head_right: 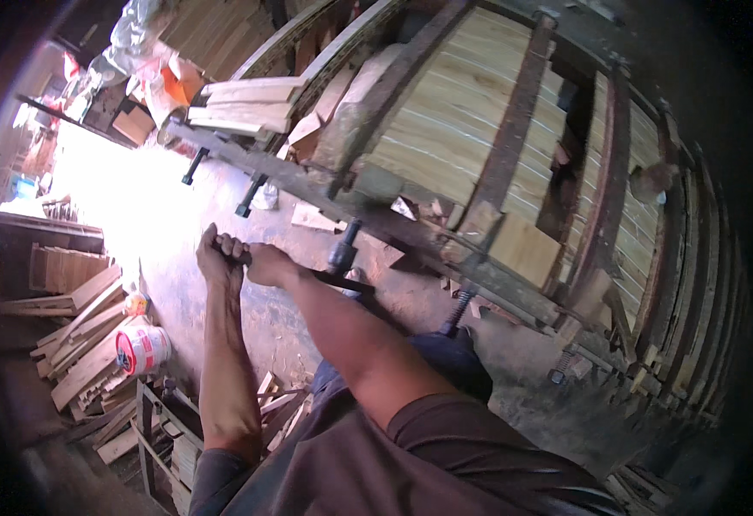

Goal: The person uses a metal clamping frame to press together several thin wooden planks. They tighten the clamps with a long metal bar, then remove the planks and stack them on a nearby pile.

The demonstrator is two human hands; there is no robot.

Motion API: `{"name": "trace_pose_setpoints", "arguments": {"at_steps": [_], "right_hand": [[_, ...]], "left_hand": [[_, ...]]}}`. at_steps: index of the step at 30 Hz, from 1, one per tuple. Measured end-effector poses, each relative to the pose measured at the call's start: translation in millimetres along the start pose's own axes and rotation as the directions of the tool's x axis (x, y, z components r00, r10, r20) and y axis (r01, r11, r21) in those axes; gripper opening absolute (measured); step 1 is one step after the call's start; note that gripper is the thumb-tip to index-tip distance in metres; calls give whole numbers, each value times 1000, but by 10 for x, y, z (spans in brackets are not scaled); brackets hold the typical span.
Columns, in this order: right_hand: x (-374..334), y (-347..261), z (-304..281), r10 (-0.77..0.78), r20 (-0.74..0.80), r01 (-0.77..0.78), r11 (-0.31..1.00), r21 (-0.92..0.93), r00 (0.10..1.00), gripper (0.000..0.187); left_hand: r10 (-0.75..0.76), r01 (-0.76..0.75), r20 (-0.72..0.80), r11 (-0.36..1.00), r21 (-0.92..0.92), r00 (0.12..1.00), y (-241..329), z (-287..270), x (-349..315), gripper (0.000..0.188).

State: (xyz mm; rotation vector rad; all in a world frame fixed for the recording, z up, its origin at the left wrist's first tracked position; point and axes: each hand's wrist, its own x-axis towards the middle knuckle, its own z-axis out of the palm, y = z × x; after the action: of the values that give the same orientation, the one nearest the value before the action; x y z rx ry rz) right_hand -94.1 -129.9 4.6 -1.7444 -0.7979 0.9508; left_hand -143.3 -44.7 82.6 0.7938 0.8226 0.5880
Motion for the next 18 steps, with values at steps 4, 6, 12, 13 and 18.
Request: {"name": "trace_pose_setpoints", "arguments": {"at_steps": [4,6,12,13,18], "right_hand": [[-466,136,-30,-151,-3,151,983,103,988,28],[-761,194,-128,-349,-11,343,912,225,937,24],[-632,437,-77,-326,306,-350,-84,933,894,38],[-712,418,-146,-313,260,-173,280,944,914,33],[-955,269,-548,-219,199,179,963,199,955,39]], "left_hand": [[254,-260,58,930,261,965,-264,306,-869,43],[422,-432,140,752,497,896,-459,355,-1216,42],[377,-444,237,708,549,895,-554,437,-1215,42],[391,-455,236,712,535,890,-590,314,-1154,42],[270,-334,207,847,414,940,-367,468,-1209,42]]}}
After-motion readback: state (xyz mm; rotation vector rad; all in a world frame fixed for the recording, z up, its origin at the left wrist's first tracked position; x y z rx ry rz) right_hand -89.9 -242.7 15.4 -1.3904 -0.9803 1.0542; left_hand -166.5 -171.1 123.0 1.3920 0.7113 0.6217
